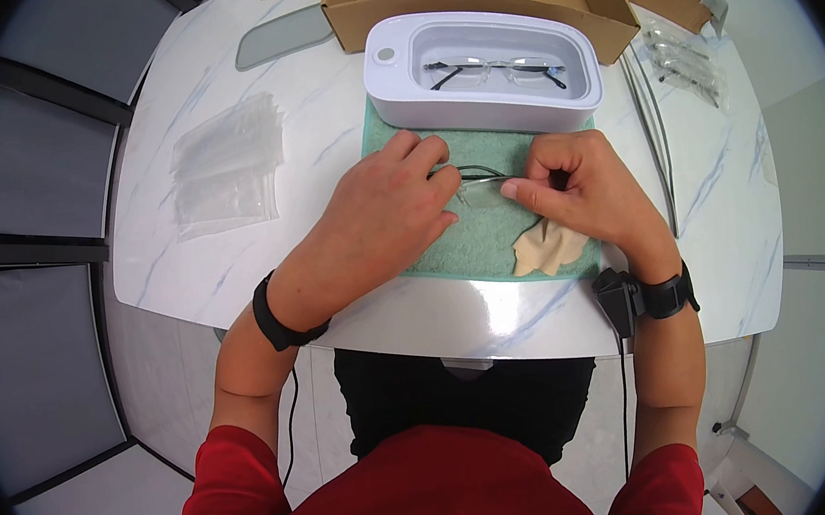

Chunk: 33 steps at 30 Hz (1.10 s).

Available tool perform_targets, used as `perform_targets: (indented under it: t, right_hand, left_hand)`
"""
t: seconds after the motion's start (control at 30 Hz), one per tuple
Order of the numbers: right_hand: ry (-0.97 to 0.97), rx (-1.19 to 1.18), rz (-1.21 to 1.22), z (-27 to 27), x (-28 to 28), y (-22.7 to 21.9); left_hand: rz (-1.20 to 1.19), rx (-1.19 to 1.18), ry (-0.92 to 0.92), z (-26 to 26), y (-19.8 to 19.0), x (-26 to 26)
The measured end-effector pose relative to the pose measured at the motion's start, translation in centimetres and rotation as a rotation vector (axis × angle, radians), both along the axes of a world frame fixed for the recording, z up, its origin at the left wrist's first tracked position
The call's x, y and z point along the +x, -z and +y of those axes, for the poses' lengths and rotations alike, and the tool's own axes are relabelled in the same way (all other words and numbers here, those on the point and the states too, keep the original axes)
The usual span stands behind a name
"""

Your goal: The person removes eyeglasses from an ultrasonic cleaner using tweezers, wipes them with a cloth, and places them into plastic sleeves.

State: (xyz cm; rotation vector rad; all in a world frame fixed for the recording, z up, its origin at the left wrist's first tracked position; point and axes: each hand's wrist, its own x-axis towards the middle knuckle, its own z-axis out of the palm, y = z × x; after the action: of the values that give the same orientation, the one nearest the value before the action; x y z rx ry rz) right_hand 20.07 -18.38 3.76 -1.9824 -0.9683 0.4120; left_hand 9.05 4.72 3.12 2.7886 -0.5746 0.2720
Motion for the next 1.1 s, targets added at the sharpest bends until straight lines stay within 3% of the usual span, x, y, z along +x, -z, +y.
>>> perform_targets:
  t: [1.1]
  right_hand:
    - [-0.001,-0.008,0.009,0.14,-0.16,0.07]
  left_hand:
    - [-0.025,0.022,0.007,-0.08,0.2,-0.05]
